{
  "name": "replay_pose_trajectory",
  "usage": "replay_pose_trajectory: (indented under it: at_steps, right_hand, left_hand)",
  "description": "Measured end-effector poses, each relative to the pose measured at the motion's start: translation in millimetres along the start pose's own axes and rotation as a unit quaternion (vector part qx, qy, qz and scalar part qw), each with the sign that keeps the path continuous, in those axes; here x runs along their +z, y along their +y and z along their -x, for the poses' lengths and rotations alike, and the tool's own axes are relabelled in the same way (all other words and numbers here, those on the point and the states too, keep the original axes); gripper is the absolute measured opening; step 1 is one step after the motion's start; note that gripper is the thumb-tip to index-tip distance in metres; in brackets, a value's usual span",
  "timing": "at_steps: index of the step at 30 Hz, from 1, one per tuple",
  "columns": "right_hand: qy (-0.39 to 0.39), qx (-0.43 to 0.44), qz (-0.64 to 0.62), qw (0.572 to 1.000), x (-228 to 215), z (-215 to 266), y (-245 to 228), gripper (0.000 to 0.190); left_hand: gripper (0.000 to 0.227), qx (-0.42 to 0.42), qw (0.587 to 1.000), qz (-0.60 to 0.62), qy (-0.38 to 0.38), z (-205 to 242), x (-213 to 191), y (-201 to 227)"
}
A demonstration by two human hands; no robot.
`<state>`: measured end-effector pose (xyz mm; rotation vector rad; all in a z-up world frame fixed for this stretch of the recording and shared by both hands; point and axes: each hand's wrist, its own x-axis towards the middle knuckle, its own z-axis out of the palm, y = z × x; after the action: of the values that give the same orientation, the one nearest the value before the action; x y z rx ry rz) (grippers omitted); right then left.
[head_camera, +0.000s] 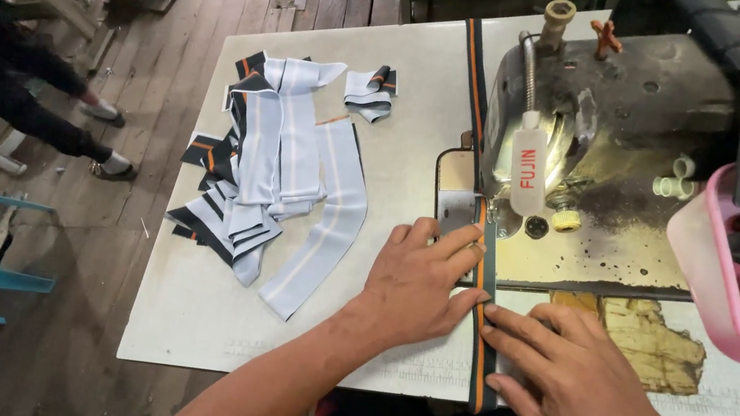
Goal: Sewing white fabric strips onto a long black and orange ribbon using an industrial sewing machine.
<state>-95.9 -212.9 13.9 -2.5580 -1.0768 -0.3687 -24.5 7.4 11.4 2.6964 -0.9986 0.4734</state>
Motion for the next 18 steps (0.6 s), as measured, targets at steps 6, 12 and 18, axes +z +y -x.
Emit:
replay_pose_trajectory:
  at_steps: [6,12,18]
  right_hand:
    - [-0.002,-0.019,0.034,0.999,-2.1,-13.2,11.0,0.054]
    - [-0.024,-0.022,0.040,0.999,-2.5,-23.9,29.3,0.066]
    - [-0.011,-0.010,0.034,0.999,1.4,-30.7,40.1,0.063]
  left_hand:
    - [0.053,-0.014,0.999,-0.003,-0.044,-18.3,5.3,-14.1]
    - [0.050,-0.015,0.999,0.028,-0.031,-34.4,10.3,-29.6]
    - [0.046,-0.024,0.999,0.025,-0.024,-42.9,13.6,-35.0]
